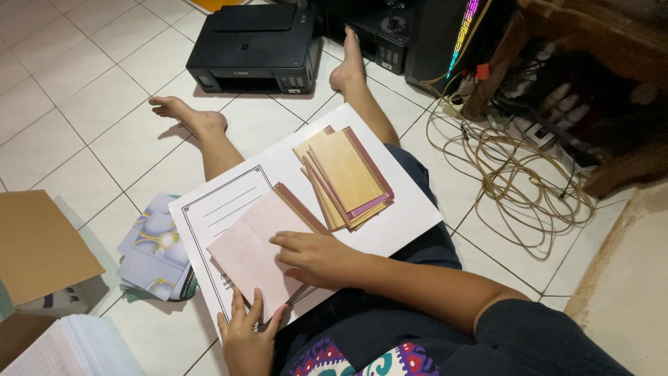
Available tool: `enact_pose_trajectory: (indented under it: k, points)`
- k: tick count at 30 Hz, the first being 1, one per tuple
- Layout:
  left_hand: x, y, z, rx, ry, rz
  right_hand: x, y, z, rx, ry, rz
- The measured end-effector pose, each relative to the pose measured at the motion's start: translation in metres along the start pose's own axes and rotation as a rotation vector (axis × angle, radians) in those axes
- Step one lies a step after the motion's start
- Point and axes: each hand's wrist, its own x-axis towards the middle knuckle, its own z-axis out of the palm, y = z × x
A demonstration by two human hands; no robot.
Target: Sorting and organizing printed paper covers into a folder while sitting on the floor.
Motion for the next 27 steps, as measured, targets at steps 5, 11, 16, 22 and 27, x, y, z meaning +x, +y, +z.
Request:
enact_pose_trajectory:
  k: [5, 11, 16, 22, 27]
  points:
    - [0.003, 0.009, -0.009, 0.016, -0.011, -0.014, -0.006, 0.03, 0.04, -0.106, -0.129, 0.033]
    - [0.027, 0.026, -0.024, -0.152, -0.01, -0.01, -0.009, 0.033, 0.05, -0.183, -0.144, 0.038]
    - [0.043, 0.012, 0.013, -0.04, -0.047, 0.059, -0.008, 0.035, 0.057, -0.189, -0.155, 0.049]
    - [0.041, 0.002, 0.022, 0.009, -0.11, 0.076, 0.015, 0.052, 0.071, -0.191, -0.227, 0.048]
    - [0.041, -0.006, 0.031, -0.011, -0.085, 0.067, 0.059, 0.076, 0.08, -0.186, -0.282, 0.035]
